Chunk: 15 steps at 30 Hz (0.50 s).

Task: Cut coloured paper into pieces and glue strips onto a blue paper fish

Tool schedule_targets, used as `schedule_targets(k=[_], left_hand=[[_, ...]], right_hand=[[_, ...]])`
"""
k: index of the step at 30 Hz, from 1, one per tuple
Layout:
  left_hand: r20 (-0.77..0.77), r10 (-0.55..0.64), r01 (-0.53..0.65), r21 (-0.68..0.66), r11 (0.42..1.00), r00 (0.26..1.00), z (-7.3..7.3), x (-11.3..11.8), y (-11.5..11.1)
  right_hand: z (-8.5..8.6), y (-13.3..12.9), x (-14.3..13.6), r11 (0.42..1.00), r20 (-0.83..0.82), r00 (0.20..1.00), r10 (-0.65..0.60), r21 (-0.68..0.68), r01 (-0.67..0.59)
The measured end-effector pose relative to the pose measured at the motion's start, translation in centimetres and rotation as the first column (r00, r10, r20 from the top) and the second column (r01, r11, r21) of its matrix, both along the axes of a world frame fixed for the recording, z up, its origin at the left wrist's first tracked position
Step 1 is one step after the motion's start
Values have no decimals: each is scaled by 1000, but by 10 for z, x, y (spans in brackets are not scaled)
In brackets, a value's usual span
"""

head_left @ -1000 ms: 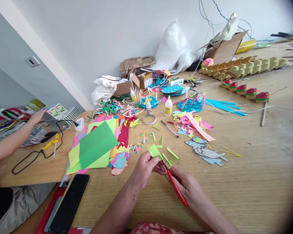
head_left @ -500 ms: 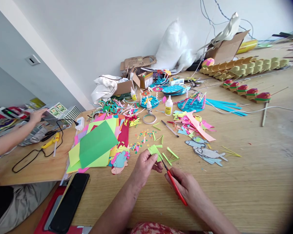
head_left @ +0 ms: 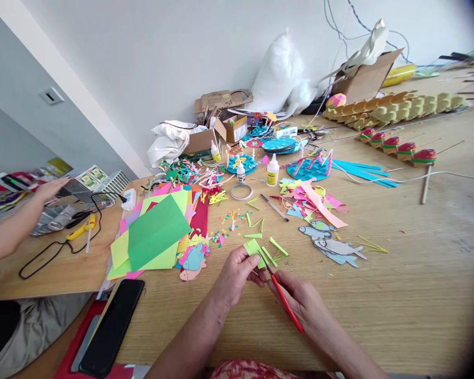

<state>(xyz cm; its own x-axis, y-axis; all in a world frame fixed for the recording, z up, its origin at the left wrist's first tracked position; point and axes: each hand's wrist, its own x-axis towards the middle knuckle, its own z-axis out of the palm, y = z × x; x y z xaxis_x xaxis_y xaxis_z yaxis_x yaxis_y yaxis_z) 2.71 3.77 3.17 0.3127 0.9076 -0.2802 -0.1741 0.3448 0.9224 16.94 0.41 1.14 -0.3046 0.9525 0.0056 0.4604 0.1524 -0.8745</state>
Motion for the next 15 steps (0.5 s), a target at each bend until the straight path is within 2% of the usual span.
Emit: schedule_targets(k=[5, 11, 15], left_hand=[[5, -2, 2, 5, 1000, 1000, -1, -2, 0], [-47, 69, -62, 141, 988, 997, -3, -6, 2], [-57, 50, -42, 123, 991, 997, -4, -4, 2]], right_hand=[[1, -1, -1, 1000, 4, 1000, -8, 15, 8], [-2, -1, -3, 1000, 73, 997, -19, -22, 21], [-1, 0, -2, 998, 49, 999, -7, -61, 10]])
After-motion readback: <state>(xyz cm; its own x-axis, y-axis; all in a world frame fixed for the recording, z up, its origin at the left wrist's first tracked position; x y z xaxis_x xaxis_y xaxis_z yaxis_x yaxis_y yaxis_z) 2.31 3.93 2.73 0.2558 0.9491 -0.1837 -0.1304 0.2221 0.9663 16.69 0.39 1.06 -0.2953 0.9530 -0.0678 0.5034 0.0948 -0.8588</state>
